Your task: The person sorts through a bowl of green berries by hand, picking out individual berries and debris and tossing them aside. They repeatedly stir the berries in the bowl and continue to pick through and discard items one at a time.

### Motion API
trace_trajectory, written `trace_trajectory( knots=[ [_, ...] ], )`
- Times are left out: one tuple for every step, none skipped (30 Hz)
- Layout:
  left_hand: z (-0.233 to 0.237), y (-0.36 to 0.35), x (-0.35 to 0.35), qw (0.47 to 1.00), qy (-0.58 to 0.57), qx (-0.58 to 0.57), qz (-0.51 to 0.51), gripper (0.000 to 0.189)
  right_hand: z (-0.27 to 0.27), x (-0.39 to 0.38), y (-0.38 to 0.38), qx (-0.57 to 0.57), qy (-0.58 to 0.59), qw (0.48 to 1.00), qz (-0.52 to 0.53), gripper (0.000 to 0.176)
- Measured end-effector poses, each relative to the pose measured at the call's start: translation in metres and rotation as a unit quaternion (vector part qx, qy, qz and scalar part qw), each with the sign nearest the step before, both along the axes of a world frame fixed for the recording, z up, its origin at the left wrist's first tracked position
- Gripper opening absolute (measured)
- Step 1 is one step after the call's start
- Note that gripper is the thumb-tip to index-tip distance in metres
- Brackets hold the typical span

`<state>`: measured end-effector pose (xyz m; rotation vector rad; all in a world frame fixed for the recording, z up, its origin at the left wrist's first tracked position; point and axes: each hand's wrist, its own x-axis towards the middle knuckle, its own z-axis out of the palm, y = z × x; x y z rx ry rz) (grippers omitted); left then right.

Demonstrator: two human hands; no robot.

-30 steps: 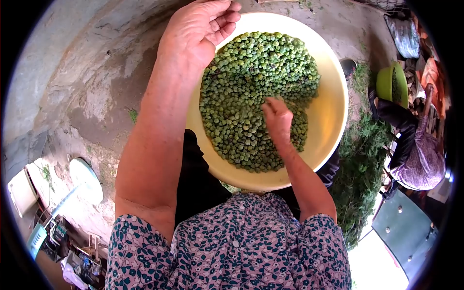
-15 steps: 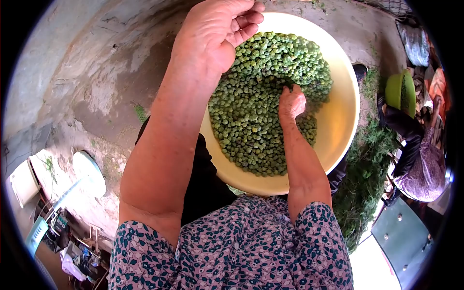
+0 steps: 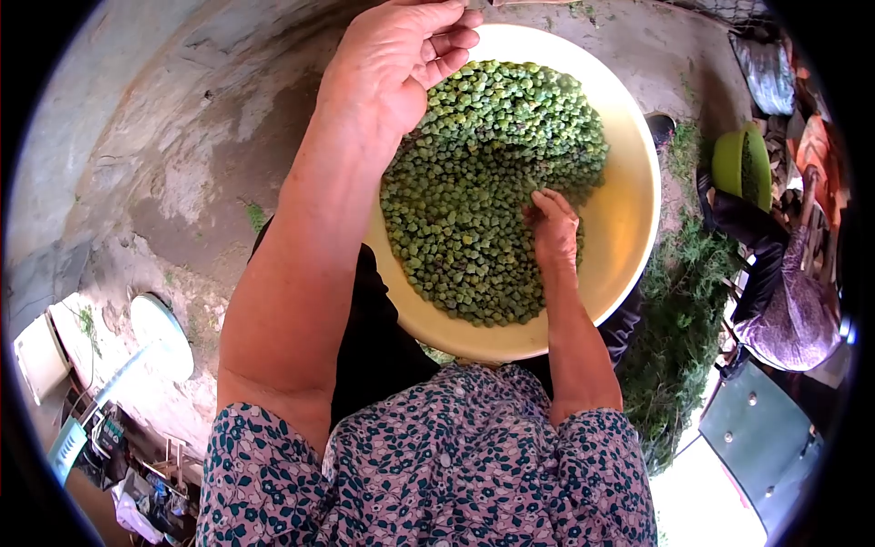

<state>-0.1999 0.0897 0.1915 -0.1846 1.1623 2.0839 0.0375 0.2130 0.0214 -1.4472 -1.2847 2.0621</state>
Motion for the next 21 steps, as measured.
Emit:
trace_trajectory(
  knots=[
    [0.000, 0.000, 0.001, 0.999, 0.023, -0.015, -0.026, 0.008, 0.006, 0.004, -0.002, -0.029, 0.040, 0.999, -0.005, 0.014],
    [0.001, 0.000, 0.002, 0.997, 0.047, -0.029, -0.052, 0.007, 0.013, 0.007, -0.004, -0.057, 0.080, 0.995, -0.009, 0.013],
    [0.005, 0.003, 0.006, 0.991, 0.080, -0.063, -0.090, 0.006, 0.021, 0.009, -0.006, -0.072, 0.100, 0.992, -0.019, 0.010],
    [0.003, 0.003, 0.016, 0.968, 0.199, -0.094, -0.118, 0.017, 0.028, 0.011, -0.008, -0.069, 0.101, 0.992, -0.019, 0.010],
    [0.004, 0.004, 0.024, 0.945, 0.246, -0.127, -0.173, 0.017, 0.033, 0.012, -0.010, -0.080, 0.127, 0.989, -0.014, 0.009],
    [0.005, 0.007, 0.032, 0.915, 0.293, -0.159, -0.227, 0.018, 0.041, 0.013, -0.011, -0.090, 0.154, 0.984, -0.009, 0.009],
    [-0.002, 0.011, 0.039, 0.876, 0.335, -0.188, -0.294, 0.020, 0.053, 0.012, -0.015, -0.087, 0.167, 0.982, 0.008, 0.008],
    [-0.008, 0.014, 0.049, 0.837, 0.350, -0.222, -0.357, 0.021, 0.062, 0.012, -0.018, -0.085, 0.168, 0.982, 0.008, 0.008],
    [-0.006, 0.016, 0.061, 0.819, 0.339, -0.248, -0.391, 0.020, 0.070, 0.011, -0.021, -0.070, 0.171, 0.983, 0.020, 0.007],
    [-0.008, 0.016, 0.069, 0.805, 0.340, -0.231, -0.429, 0.021, 0.077, 0.010, -0.024, -0.056, 0.173, 0.983, 0.033, 0.008],
    [-0.020, 0.018, 0.074, 0.782, 0.360, -0.212, -0.462, 0.019, 0.083, 0.010, -0.027, -0.054, 0.179, 0.982, 0.036, 0.008],
    [-0.024, 0.020, 0.079, 0.757, 0.380, -0.193, -0.495, 0.017, 0.089, 0.008, -0.028, -0.054, 0.180, 0.982, 0.036, 0.008],
    [-0.028, 0.020, 0.082, 0.733, 0.422, -0.195, -0.497, 0.015, 0.096, 0.006, -0.031, -0.030, 0.185, 0.981, 0.045, 0.009],
    [-0.032, 0.019, 0.085, 0.707, 0.460, -0.197, -0.500, 0.013, 0.102, 0.006, -0.033, -0.009, 0.188, 0.981, 0.055, 0.009],
    [-0.033, 0.018, 0.087, 0.718, 0.467, -0.176, -0.486, 0.012, 0.107, 0.005, -0.035, 0.021, 0.185, 0.981, 0.057, 0.011],
    [-0.033, 0.019, 0.088, 0.744, 0.418, -0.179, -0.489, 0.011, 0.106, 0.006, -0.033, 0.038, 0.186, 0.980, 0.067, 0.012],
    [-0.032, 0.018, 0.087, 0.755, 0.405, -0.171, -0.487, 0.011, 0.109, 0.005, -0.033, 0.051, 0.162, 0.983, 0.072, 0.011],
    [-0.031, 0.018, 0.087, 0.766, 0.392, -0.163, -0.484, 0.011, 0.115, 0.003, -0.033, 0.065, 0.137, 0.985, 0.077, 0.010],
    [-0.032, 0.016, 0.086, 0.766, 0.391, -0.163, -0.484, 0.011, 0.117, 0.003, -0.033, 0.064, 0.137, 0.986, 0.077, 0.010],
    [-0.032, 0.016, 0.086, 0.744, 0.446, -0.160, -0.471, 0.012, 0.119, 0.003, -0.031, 0.106, 0.094, 0.984, 0.110, 0.009],
    [-0.033, 0.015, 0.086, 0.719, 0.500, -0.155, -0.456, 0.013, 0.121, 0.004, -0.030, 0.147, 0.050, 0.977, 0.143, 0.007]
  ],
)
